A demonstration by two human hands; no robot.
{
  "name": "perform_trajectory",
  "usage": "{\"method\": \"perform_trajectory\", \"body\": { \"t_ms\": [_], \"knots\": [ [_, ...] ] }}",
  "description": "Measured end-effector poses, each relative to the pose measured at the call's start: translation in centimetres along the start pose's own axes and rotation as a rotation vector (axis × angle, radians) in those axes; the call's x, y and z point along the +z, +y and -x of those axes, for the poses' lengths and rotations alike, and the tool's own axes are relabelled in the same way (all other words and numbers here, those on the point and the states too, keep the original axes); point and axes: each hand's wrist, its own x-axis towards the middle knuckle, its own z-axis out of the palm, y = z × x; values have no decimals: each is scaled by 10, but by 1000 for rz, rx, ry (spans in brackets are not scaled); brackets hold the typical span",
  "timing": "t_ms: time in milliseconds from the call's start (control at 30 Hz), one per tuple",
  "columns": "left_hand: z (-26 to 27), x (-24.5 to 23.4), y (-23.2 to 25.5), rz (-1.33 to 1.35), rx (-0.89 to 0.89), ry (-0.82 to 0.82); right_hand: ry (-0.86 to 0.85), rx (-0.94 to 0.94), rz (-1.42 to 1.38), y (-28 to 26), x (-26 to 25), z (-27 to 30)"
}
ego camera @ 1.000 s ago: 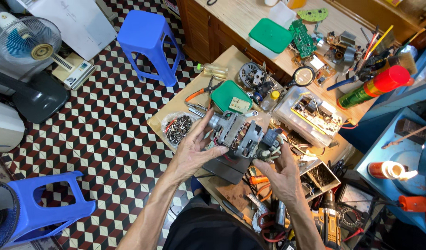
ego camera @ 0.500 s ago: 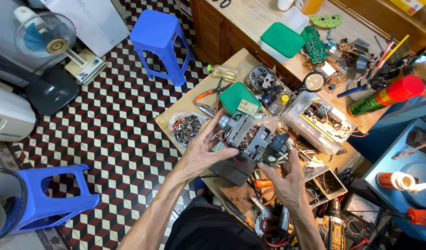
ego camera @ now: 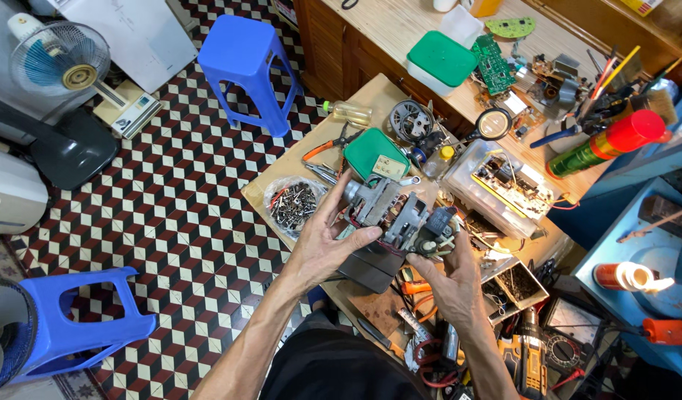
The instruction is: The person is repairing an electrical motor on a cluttered workbench. They use a screwdriver to tighten screws on the motor housing and a power drill to rotate the motor shaft, testing its movement.
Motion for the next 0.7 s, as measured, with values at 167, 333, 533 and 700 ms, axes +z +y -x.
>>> {"method": "perform_trajectory", "body": {
  "t_ms": [167,333,533,700],
  "knots": [
    [-1,2,-3,13,-11,-6,33,55,58,-1,0,0],
    [-2,4,-5,6,-27,8,37,19,10,-4,1,2],
    [-1,-4,-9,149,-38,140,23,9,-40,-7,7,2],
    [-19,-12,-16,381,-151,438,-4,-56,-77,-11,8,-1]
  ]
}}
